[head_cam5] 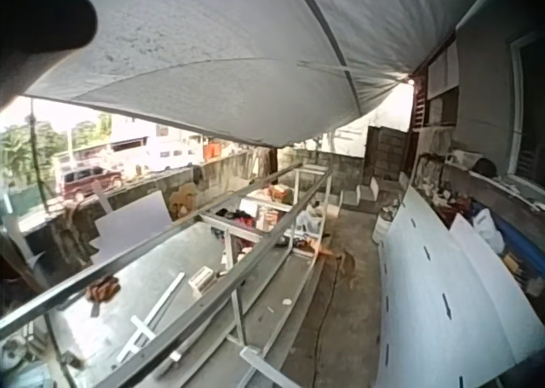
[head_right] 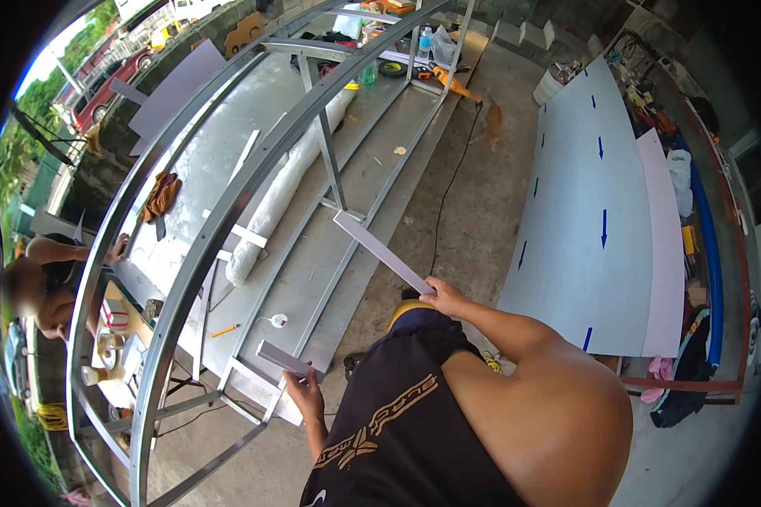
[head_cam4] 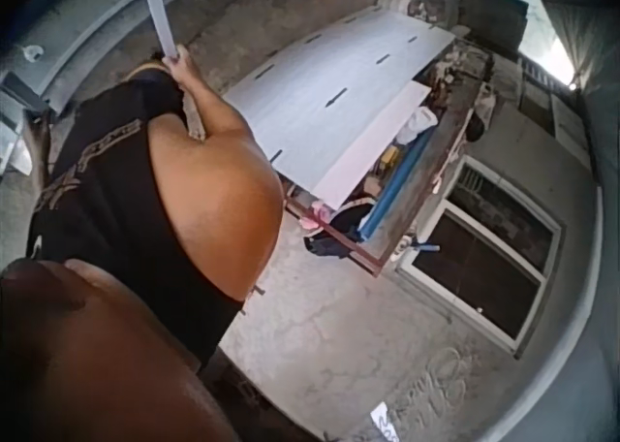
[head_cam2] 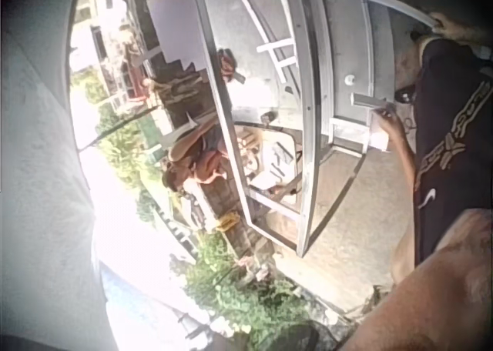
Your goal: The recorder is measuring and gluing internal white support strips onto a metal sign frame.
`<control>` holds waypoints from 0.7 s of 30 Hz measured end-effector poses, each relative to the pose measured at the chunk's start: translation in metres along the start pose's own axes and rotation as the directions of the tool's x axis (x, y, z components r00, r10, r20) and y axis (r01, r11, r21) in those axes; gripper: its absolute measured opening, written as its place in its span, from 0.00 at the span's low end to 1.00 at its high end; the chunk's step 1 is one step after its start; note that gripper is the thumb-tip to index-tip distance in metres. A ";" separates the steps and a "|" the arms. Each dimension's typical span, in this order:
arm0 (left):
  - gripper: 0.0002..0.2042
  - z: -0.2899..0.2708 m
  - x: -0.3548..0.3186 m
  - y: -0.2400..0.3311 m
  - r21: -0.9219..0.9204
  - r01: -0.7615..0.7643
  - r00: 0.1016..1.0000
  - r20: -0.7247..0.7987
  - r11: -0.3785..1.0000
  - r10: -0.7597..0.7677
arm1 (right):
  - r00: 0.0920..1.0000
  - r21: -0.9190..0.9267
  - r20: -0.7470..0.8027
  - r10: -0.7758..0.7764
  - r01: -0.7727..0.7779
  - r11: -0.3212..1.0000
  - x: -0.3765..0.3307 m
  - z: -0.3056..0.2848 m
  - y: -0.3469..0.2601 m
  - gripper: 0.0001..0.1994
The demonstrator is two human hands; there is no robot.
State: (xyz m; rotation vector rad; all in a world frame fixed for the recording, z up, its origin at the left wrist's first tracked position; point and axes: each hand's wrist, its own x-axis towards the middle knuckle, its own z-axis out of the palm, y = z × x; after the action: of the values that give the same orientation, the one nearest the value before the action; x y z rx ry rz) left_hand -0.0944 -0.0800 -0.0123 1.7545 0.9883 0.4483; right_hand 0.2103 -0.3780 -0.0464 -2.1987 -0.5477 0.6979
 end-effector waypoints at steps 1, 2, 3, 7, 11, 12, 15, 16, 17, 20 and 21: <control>0.15 0.010 0.001 0.004 0.006 -0.002 1.000 -0.010 1.000 0.002 | 1.000 0.050 -0.019 -0.004 0.005 0.999 0.009 -0.007 0.004 0.15; 0.16 0.022 0.002 0.009 0.013 -0.011 1.000 0.026 1.000 0.010 | 1.000 0.056 -0.017 -0.012 0.013 0.998 0.016 -0.014 0.010 0.15; 0.16 0.034 0.004 0.014 0.018 -0.021 0.998 0.065 1.000 0.020 | 0.999 0.058 -0.032 -0.028 0.029 0.998 0.021 -0.021 0.017 0.15; 0.19 0.089 0.015 0.031 0.100 0.078 0.980 0.175 0.992 -0.095 | 0.994 0.081 -0.043 -0.097 0.100 0.992 0.042 -0.057 0.048 0.14; 0.19 0.160 0.033 0.054 0.219 0.075 0.975 0.187 0.973 -0.117 | 0.998 0.106 -0.050 -0.041 0.046 0.993 0.048 -0.116 0.083 0.14; 0.20 0.180 0.037 0.064 0.165 0.007 0.986 0.165 0.986 -0.035 | 0.992 0.191 -0.105 -0.071 0.090 0.977 0.051 -0.127 0.094 0.15; 0.20 0.227 0.047 0.067 0.195 0.066 0.972 0.209 0.979 -0.107 | 0.970 0.126 -0.186 -0.156 0.181 0.975 0.076 -0.166 0.108 0.15; 0.22 0.238 0.050 0.084 0.195 0.075 0.965 0.235 0.978 -0.121 | 0.968 0.061 -0.181 -0.174 0.187 0.980 0.084 -0.185 0.096 0.14; 0.22 0.250 0.052 0.091 0.192 0.091 0.966 0.221 0.977 -0.134 | 0.970 0.057 -0.163 -0.180 0.191 0.980 0.098 -0.199 0.090 0.14; 0.24 0.272 0.062 0.109 0.159 0.080 0.964 0.237 0.984 -0.117 | 0.944 0.112 -0.222 -0.245 0.274 0.955 0.148 -0.231 0.079 0.11; 0.24 0.278 0.071 0.116 0.225 0.097 0.957 0.246 0.969 -0.153 | 0.937 0.140 -0.227 -0.264 0.300 0.944 0.171 -0.239 0.079 0.10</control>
State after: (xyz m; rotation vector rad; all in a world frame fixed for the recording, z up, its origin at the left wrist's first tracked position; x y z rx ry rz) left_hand 0.1879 -0.2048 -0.0299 1.8689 0.9768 0.0265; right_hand 0.5040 -0.4558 -0.0229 -1.9484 -0.6546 0.3458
